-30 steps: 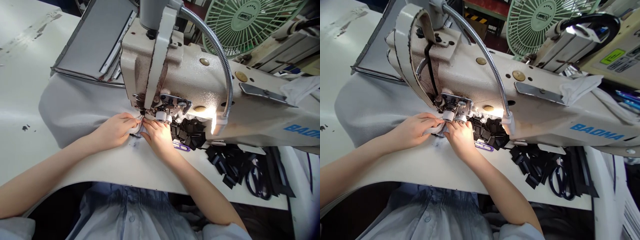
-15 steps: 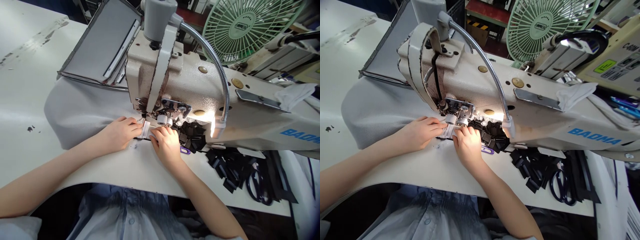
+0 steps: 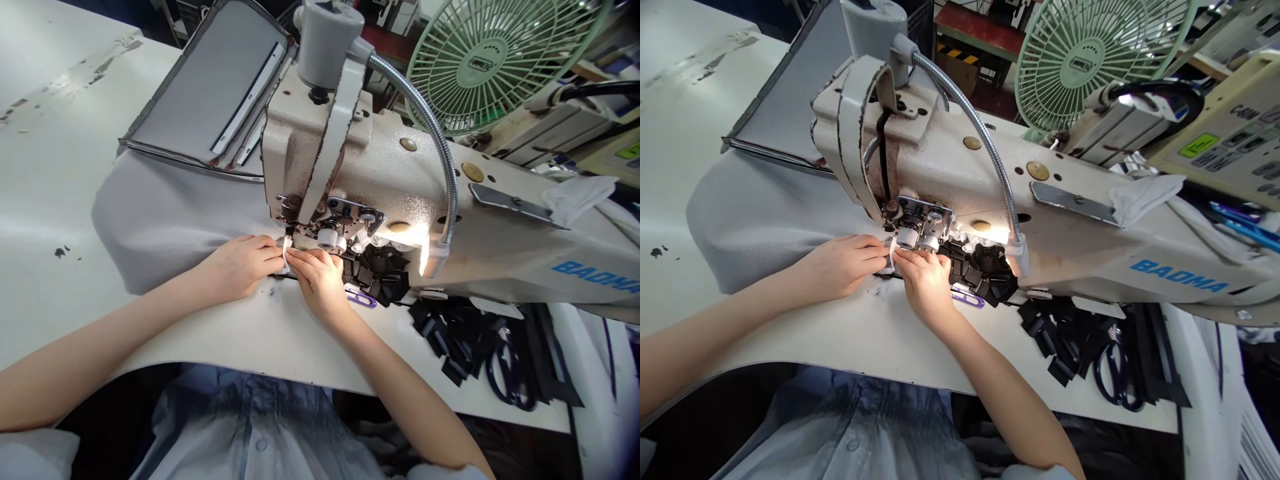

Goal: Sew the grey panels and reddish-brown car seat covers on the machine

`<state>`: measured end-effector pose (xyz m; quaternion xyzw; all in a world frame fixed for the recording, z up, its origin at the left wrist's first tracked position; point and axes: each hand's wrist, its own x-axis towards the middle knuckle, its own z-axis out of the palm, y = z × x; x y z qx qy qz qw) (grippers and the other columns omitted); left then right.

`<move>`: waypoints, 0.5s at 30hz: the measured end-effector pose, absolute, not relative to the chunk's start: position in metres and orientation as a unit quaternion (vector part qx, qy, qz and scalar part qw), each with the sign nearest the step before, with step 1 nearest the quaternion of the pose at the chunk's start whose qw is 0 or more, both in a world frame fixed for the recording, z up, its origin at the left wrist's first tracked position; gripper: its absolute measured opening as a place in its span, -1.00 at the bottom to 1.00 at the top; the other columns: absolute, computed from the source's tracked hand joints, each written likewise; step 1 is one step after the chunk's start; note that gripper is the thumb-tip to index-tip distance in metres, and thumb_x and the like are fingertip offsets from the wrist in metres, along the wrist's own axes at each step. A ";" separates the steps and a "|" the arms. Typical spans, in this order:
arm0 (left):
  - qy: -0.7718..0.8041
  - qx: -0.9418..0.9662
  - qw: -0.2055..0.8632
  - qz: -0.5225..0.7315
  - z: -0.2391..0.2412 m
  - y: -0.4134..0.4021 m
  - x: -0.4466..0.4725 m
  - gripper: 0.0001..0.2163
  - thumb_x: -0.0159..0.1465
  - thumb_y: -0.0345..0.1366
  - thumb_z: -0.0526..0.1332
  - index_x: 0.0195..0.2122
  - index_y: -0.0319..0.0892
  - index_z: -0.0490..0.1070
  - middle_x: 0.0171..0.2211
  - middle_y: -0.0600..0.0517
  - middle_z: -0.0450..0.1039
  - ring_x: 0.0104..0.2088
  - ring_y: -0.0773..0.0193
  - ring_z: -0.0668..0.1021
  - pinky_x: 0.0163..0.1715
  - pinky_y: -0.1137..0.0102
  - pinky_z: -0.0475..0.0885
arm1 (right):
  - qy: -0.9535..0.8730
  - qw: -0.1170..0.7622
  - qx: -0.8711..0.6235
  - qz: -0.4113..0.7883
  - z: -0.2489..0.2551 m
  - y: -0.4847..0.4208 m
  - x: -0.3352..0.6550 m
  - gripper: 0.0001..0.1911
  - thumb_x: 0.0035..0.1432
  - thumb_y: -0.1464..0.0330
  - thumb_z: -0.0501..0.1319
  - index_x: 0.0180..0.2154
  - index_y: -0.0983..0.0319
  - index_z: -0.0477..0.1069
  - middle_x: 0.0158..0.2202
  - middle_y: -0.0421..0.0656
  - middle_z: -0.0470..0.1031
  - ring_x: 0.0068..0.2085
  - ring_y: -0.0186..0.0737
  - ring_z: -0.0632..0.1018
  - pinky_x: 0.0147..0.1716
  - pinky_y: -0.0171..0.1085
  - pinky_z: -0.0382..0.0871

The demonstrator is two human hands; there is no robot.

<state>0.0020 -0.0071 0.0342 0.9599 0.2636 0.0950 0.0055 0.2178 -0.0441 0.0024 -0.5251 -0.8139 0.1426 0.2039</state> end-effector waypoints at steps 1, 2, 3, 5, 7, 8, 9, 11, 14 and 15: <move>0.263 0.959 0.010 0.101 0.032 -0.007 0.002 -0.73 0.16 -0.64 0.07 -0.24 -0.20 0.42 -0.14 -0.06 0.55 -0.07 0.12 0.51 -0.16 0.29 0.45 | -0.817 0.199 -0.523 0.138 0.002 -0.043 0.218 -0.69 0.49 0.30 0.05 0.10 0.05 0.50 0.16 -0.22 0.54 0.08 -0.20 0.47 0.02 -0.13 0.09; 0.264 0.959 0.014 0.105 0.031 -0.007 0.001 -0.74 0.16 -0.64 0.08 -0.24 -0.21 0.42 -0.14 -0.07 0.54 -0.07 0.12 0.51 -0.15 0.29 0.46 | -0.821 0.194 -0.520 0.133 0.002 -0.042 0.218 -0.68 0.50 0.31 0.04 0.11 0.05 0.50 0.16 -0.22 0.54 0.09 -0.21 0.47 0.03 -0.13 0.09; 0.271 0.957 0.019 0.105 0.030 -0.007 0.001 -0.74 0.16 -0.64 0.08 -0.23 -0.22 0.42 -0.13 -0.09 0.52 -0.08 0.11 0.50 -0.15 0.28 0.47 | -0.825 0.189 -0.518 0.124 0.002 -0.041 0.218 -0.68 0.50 0.33 0.04 0.11 0.06 0.49 0.17 -0.21 0.54 0.09 -0.22 0.47 0.04 -0.13 0.08; 0.302 0.948 0.028 0.097 0.029 -0.009 0.003 -0.73 0.16 -0.61 0.09 -0.16 -0.25 0.41 -0.11 -0.13 0.49 -0.08 0.08 0.50 -0.15 0.26 0.50 | -0.834 0.174 -0.513 0.103 0.002 -0.040 0.217 -0.68 0.49 0.36 0.05 0.13 0.08 0.48 0.18 -0.20 0.53 0.09 -0.22 0.47 0.05 -0.12 0.07; 0.341 0.936 0.031 0.085 0.029 -0.011 0.005 -0.66 0.16 -0.58 0.11 -0.04 -0.28 0.39 -0.08 -0.15 0.46 -0.08 0.06 0.49 -0.16 0.25 0.51 | -0.842 0.155 -0.510 0.085 0.002 -0.040 0.215 -0.68 0.48 0.38 0.05 0.14 0.09 0.46 0.19 -0.18 0.52 0.07 -0.20 0.47 0.03 -0.12 0.08; 0.355 0.931 0.029 0.081 0.029 -0.012 0.006 -0.63 0.16 -0.58 0.11 0.00 -0.28 0.38 -0.05 -0.16 0.45 -0.07 0.05 0.48 -0.15 0.24 0.51 | -0.845 0.146 -0.509 0.080 0.002 -0.039 0.214 -0.67 0.48 0.39 0.05 0.15 0.10 0.45 0.19 -0.17 0.51 0.06 -0.20 0.47 0.02 -0.11 0.09; 0.362 0.929 0.025 0.077 0.029 -0.013 0.007 -0.61 0.16 -0.58 0.11 0.03 -0.29 0.38 -0.01 -0.18 0.43 -0.04 0.04 0.47 -0.11 0.24 0.51 | -0.847 0.140 -0.508 0.075 0.003 -0.039 0.213 -0.67 0.48 0.39 0.05 0.16 0.10 0.44 0.19 -0.17 0.51 0.05 -0.19 0.47 0.01 -0.11 0.09; 0.355 0.932 0.011 0.071 0.028 -0.013 0.008 -0.61 0.19 -0.57 0.10 0.06 -0.30 0.39 0.07 -0.20 0.41 0.02 0.01 0.44 -0.01 0.21 0.48 | -0.847 0.137 -0.510 0.065 0.003 -0.040 0.212 -0.68 0.48 0.37 0.04 0.16 0.11 0.43 0.19 -0.16 0.51 0.05 -0.18 0.47 0.00 -0.11 0.09; 0.341 0.938 0.003 0.063 0.025 -0.013 0.008 -0.64 0.24 -0.54 0.10 0.06 -0.33 0.41 0.11 -0.20 0.42 0.08 -0.01 0.41 0.08 0.18 0.43 | -0.847 0.141 -0.510 0.045 0.004 -0.041 0.211 -0.68 0.49 0.35 0.03 0.15 0.14 0.42 0.23 -0.16 0.48 0.06 -0.17 0.46 0.00 -0.10 0.10; 0.343 0.937 0.006 0.060 0.025 -0.013 0.008 -0.64 0.24 -0.54 0.10 0.07 -0.33 0.41 0.09 -0.20 0.44 0.07 -0.01 0.42 0.08 0.17 0.42 | -0.849 0.139 -0.508 0.043 0.004 -0.041 0.211 -0.68 0.50 0.35 0.02 0.15 0.14 0.42 0.24 -0.15 0.46 0.07 -0.16 0.46 0.00 -0.11 0.10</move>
